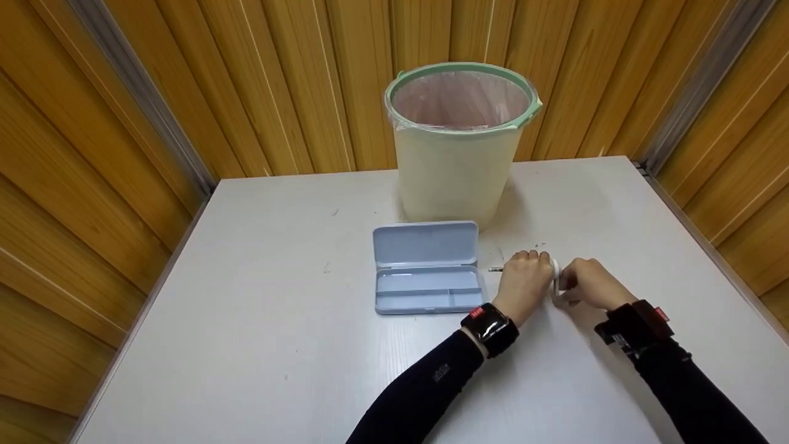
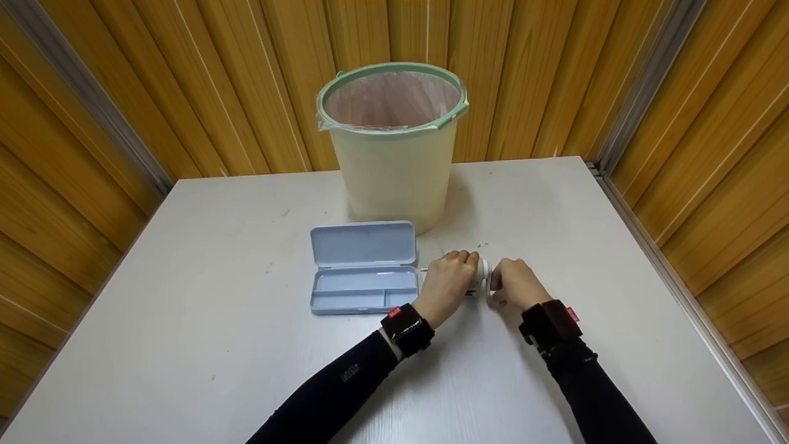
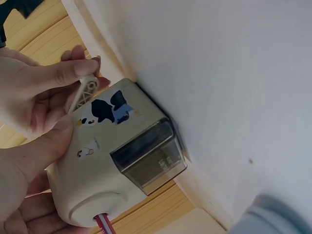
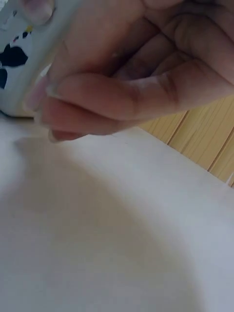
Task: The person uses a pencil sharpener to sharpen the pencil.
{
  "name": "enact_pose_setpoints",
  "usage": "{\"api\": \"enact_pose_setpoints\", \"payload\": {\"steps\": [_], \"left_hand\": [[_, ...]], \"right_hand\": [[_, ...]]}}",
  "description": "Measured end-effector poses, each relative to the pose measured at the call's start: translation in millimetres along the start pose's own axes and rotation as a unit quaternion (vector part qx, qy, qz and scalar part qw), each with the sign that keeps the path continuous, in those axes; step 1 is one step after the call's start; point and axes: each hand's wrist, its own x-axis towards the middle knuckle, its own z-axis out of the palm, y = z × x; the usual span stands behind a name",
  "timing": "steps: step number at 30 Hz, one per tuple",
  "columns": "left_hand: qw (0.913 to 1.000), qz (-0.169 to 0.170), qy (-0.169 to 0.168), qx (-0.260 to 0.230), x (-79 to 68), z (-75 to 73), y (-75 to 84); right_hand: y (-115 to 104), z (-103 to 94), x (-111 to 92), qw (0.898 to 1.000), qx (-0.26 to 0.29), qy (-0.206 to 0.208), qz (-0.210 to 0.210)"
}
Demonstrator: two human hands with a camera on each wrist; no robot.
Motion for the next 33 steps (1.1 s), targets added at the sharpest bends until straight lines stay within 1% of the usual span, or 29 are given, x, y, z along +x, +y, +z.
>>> {"api": "enact_pose_setpoints", "payload": {"steps": [3, 6, 9, 12, 16, 21, 23, 30, 33], "left_hand": [[0.9999, 0.001, -0.011, 0.003, 0.5, -0.8, 1.0], [0.9996, 0.004, -0.026, 0.004, 1.5, -2.1, -0.3], [0.9993, 0.013, -0.035, 0.005, 1.9, -3.2, -0.9], [0.9989, 0.022, -0.041, 0.012, 1.8, -3.4, -1.3], [0.9990, 0.027, -0.031, 0.019, 0.6, -2.5, -2.2], [0.9994, 0.030, -0.013, 0.001, -0.9, -1.4, -3.0], [0.9994, 0.032, -0.011, -0.006, -0.9, -1.0, -3.8], [0.9993, 0.035, 0.010, -0.009, -0.5, 1.3, -6.5], [0.9991, 0.036, 0.010, -0.019, -1.1, 1.6, -7.0]], "right_hand": [[-4.3, -5.2, -8.9, 1.000, 0.000, 0.001, -0.016], [-9.6, -9.5, -15.3, 0.999, -0.009, 0.018, -0.033], [-15.6, -16.5, -21.7, 0.999, -0.008, 0.034, -0.032], [-20.7, -24.8, -25.1, 0.999, 0.008, 0.046, -0.022], [-22.9, -31.7, -25.0, 0.998, 0.025, 0.061, -0.014], [-20.8, -34.1, -25.1, 0.995, 0.058, 0.077, 0.006], [-20.7, -34.8, -24.2, 0.994, 0.062, 0.087, 0.009], [-26.1, -37.3, -19.3, 0.992, 0.005, 0.128, -0.007], [-29.8, -35.6, -17.7, 0.989, -0.019, 0.149, -0.011]]}}
